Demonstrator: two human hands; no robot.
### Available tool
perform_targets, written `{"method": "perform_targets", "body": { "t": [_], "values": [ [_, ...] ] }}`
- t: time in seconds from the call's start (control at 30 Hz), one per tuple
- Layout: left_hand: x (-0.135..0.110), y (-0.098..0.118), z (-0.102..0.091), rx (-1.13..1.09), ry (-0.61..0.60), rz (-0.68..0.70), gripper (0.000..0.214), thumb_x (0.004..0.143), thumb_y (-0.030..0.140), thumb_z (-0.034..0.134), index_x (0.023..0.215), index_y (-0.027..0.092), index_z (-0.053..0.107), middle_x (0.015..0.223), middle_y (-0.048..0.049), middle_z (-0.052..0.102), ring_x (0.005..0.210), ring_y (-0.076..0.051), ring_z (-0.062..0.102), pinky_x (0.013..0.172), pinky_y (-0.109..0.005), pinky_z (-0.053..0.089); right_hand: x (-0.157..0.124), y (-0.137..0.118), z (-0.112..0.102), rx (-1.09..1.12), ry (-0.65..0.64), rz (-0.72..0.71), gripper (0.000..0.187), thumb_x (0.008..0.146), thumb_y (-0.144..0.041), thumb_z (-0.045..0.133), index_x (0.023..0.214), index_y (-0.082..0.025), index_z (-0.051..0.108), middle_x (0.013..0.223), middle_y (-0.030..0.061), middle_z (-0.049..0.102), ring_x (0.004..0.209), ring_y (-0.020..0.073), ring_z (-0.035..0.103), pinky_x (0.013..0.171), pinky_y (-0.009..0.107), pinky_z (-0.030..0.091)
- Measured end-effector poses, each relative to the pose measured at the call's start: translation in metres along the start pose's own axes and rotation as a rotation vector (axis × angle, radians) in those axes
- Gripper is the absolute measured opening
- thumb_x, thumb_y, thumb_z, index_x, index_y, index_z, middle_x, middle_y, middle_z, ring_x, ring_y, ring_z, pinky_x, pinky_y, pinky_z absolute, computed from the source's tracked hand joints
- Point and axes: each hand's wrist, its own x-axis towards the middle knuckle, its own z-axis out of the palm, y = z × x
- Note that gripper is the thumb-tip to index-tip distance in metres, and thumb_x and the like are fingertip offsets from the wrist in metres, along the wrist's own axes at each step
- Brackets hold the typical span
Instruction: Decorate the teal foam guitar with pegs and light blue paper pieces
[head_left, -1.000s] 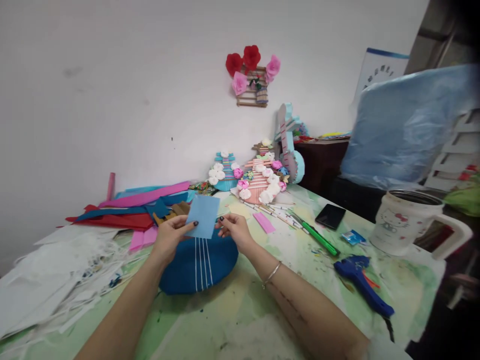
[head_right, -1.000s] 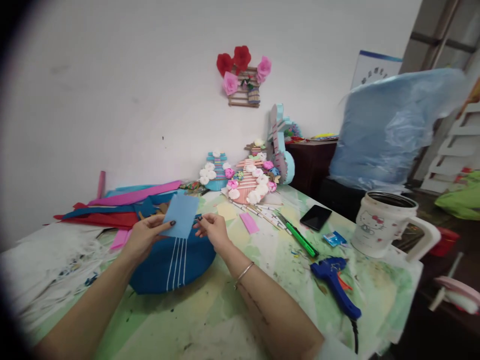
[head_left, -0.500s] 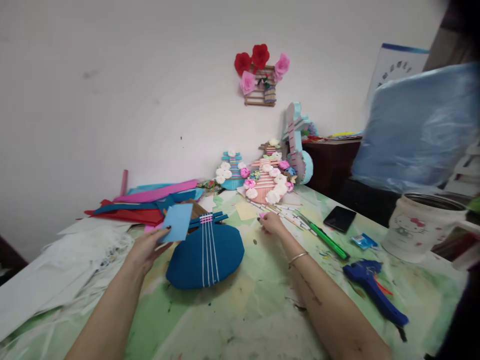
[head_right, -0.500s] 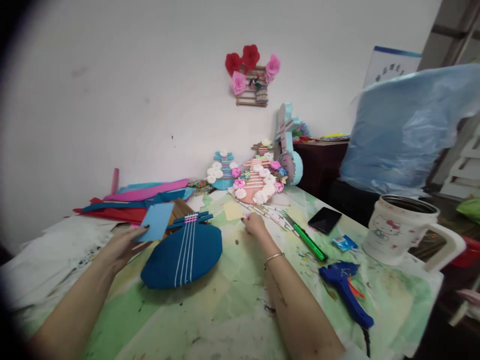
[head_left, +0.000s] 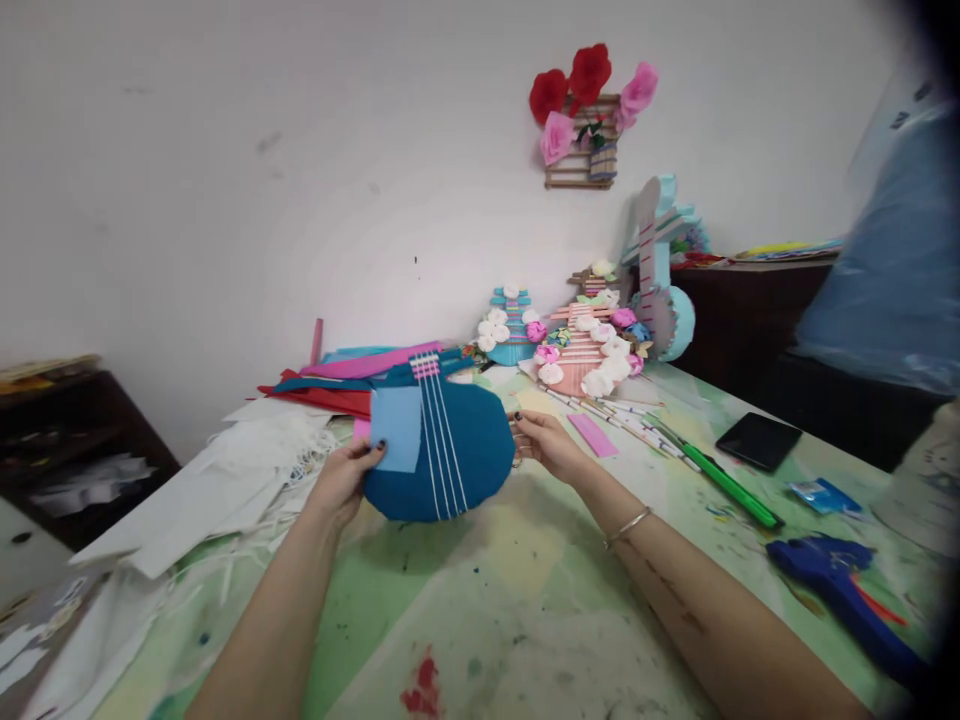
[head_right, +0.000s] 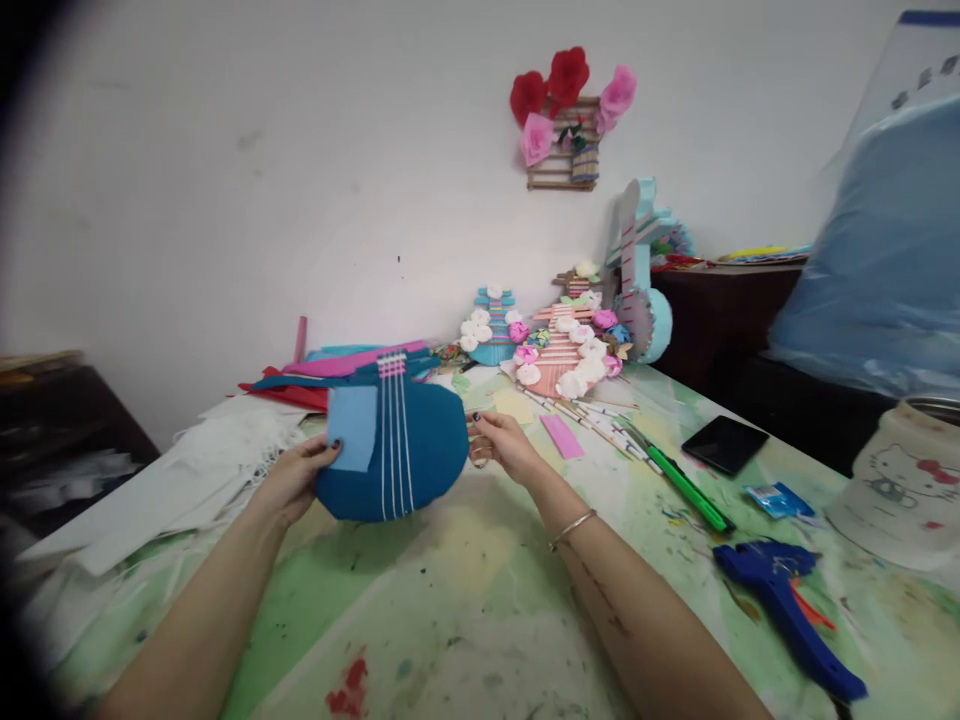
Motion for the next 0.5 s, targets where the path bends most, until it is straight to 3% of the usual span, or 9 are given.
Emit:
{"method": "perform_targets", "body": {
  "t": [0.1,0.23,0.37,0.5],
  "values": [
    [0.003,0.012,-0.015,-0.062,0.073,0.165,0.040,0.042,0.029,0.086,0.076,0.017,0.066,0.069,0.0020,0.069,0.062,-0.010,0.060,0.062,-0.021,0.047,0.002,0.006,0.007,-0.147,0.090,-0.048,0.029,0.091,-0.026,0.039,0.110,-0.015,0.058,0.102,0.0102,0.067,0.088,0.0180,0.064,0.078,0.032,0.049],
    [0.005,0.014,-0.020,-0.070,0.099,0.280,0.042,0.042,0.031,0.086,0.077,0.017,0.067,0.073,0.0011,0.069,0.064,-0.011,0.060,0.065,-0.022,0.047,0.001,0.018,0.021,-0.430,0.136,-0.098,0.027,0.081,-0.014,0.052,0.104,-0.016,0.064,0.113,0.0123,0.062,0.111,0.0245,0.050,0.097,0.040,0.034],
    [0.007,0.003,-0.014,-0.024,0.070,0.314,0.037,0.045,0.032,0.085,0.073,0.016,0.068,0.070,-0.0005,0.070,0.062,-0.013,0.060,0.064,-0.024,0.047,-0.003,0.019,0.041,-0.663,0.089,-0.140,0.028,0.083,-0.023,0.054,0.109,-0.019,0.063,0.127,0.0153,0.051,0.117,0.0294,0.039,0.095,0.042,0.031],
    [0.007,-0.005,-0.008,0.016,0.016,0.328,0.033,0.046,0.031,0.084,0.071,0.015,0.069,0.065,-0.0020,0.069,0.059,-0.016,0.060,0.060,-0.026,0.047,-0.006,0.015,0.053,-0.826,0.010,-0.162,0.024,0.079,-0.027,0.058,0.102,-0.021,0.065,0.117,0.0127,0.056,0.107,0.0287,0.044,0.085,0.038,0.034]
  ]
}}
